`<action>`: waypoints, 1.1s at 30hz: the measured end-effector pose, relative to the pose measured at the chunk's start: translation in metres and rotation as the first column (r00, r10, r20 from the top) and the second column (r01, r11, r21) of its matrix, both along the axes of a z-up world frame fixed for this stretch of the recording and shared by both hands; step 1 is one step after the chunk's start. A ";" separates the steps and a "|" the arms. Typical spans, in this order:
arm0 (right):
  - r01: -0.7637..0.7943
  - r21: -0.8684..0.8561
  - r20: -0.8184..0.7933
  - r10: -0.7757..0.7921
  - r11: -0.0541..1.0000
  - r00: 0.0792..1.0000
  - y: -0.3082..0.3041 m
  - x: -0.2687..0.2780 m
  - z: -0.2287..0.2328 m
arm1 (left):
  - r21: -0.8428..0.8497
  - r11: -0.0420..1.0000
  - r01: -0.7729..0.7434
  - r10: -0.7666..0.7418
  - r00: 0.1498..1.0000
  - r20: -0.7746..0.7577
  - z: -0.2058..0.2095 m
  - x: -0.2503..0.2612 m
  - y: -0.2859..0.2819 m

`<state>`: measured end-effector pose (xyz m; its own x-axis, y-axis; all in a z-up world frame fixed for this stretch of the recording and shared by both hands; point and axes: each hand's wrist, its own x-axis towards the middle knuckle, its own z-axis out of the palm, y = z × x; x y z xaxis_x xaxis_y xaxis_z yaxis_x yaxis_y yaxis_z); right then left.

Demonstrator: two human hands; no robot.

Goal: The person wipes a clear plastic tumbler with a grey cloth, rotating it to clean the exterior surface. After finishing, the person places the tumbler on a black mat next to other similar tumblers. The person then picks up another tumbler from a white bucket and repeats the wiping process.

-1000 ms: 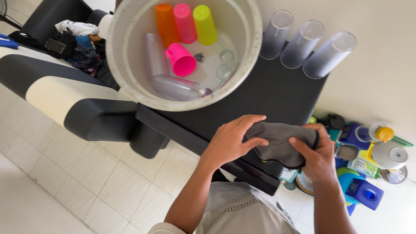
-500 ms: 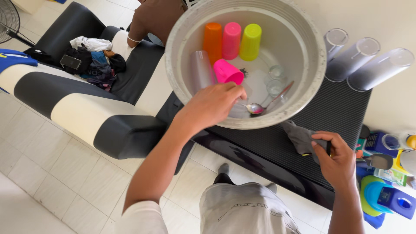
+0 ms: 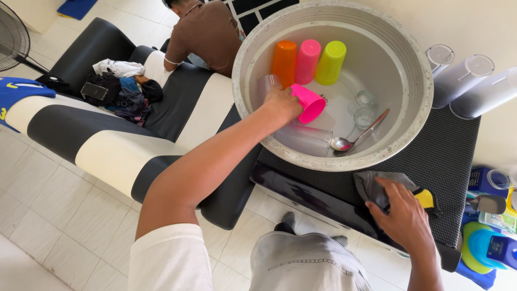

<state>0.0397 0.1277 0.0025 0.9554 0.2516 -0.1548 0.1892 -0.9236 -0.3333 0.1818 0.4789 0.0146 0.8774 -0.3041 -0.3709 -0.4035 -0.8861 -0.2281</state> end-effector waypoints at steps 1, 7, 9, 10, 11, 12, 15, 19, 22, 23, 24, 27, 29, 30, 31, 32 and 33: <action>-0.050 -0.021 0.063 0.051 0.999 0.997 -0.001 -0.001 -0.005 | 0.039 0.999 -0.005 0.006 1.000 -0.018 -0.003 0.004 -0.002; -0.061 -0.140 0.079 0.072 0.988 0.994 -0.001 -0.004 -0.028 | 0.143 0.989 0.034 -0.021 0.996 -0.089 -0.022 0.020 0.009; -0.034 -0.174 0.094 0.051 0.984 0.994 0.002 -0.004 -0.031 | 0.156 0.986 0.052 -0.039 0.996 -0.086 -0.026 0.022 0.010; -0.017 -0.189 0.107 0.037 0.982 0.994 0.004 -0.004 -0.033 | 0.167 0.984 0.063 -0.050 0.996 -0.081 -0.028 0.023 0.010; 0.000 -0.204 0.119 0.024 0.979 0.993 0.006 -0.004 -0.034 | 0.178 0.981 0.073 -0.060 0.995 -0.075 -0.028 0.023 0.010; 0.006 -0.205 0.144 0.024 0.979 0.989 0.007 -0.003 -0.036 | 0.184 0.979 0.085 -0.074 0.995 -0.067 -0.029 0.023 0.010; 0.014 -0.204 0.194 0.026 0.979 0.981 0.008 -0.002 -0.040 | 0.179 0.977 0.117 -0.111 0.993 -0.046 -0.025 0.020 0.012; 0.018 -0.173 0.222 0.021 0.985 0.975 0.004 0.001 -0.047 | 0.115 0.982 0.151 -0.152 0.988 0.003 -0.013 0.018 0.017; 0.028 -0.149 0.291 0.017 0.988 0.956 0.001 0.003 -0.056 | 0.045 0.987 0.155 -0.157 0.986 0.053 -0.003 0.011 0.021; 0.030 -0.142 0.320 0.017 0.989 0.947 0.000 0.004 -0.059 | 0.019 0.988 0.152 -0.153 0.986 0.070 0.002 0.009 0.023; 0.026 -0.102 0.346 0.011 0.994 0.938 -0.002 0.004 -0.062 | 0.012 0.986 0.165 -0.165 0.982 0.086 0.007 0.007 0.025; -0.003 0.054 0.421 -0.020 0.999 0.907 -0.010 0.004 -0.070 | -0.012 0.982 0.188 -0.185 0.975 0.124 0.026 0.000 0.032; -0.038 0.205 0.464 -0.063 0.978 0.883 -0.017 0.007 -0.072 | -0.031 0.982 0.184 -0.178 0.974 0.140 0.040 -0.006 0.039; -0.015 0.255 0.457 -0.108 0.967 0.883 -0.021 0.006 -0.073 | -0.085 0.984 0.158 -0.147 0.982 0.121 0.048 -0.007 0.041; 0.009 0.305 0.448 -0.152 0.952 0.881 -0.027 0.005 -0.073 | -0.138 0.982 0.130 -0.116 0.988 0.101 0.056 -0.007 0.042; 0.034 0.353 0.437 -0.197 0.935 0.878 -0.032 0.004 -0.072 | -0.190 0.977 0.101 -0.087 0.993 0.080 0.063 -0.009 0.044; 0.133 0.440 0.346 -0.304 0.888 0.887 -0.037 0.002 -0.071 | -0.286 0.954 0.094 -0.071 0.993 0.089 0.070 -0.014 0.047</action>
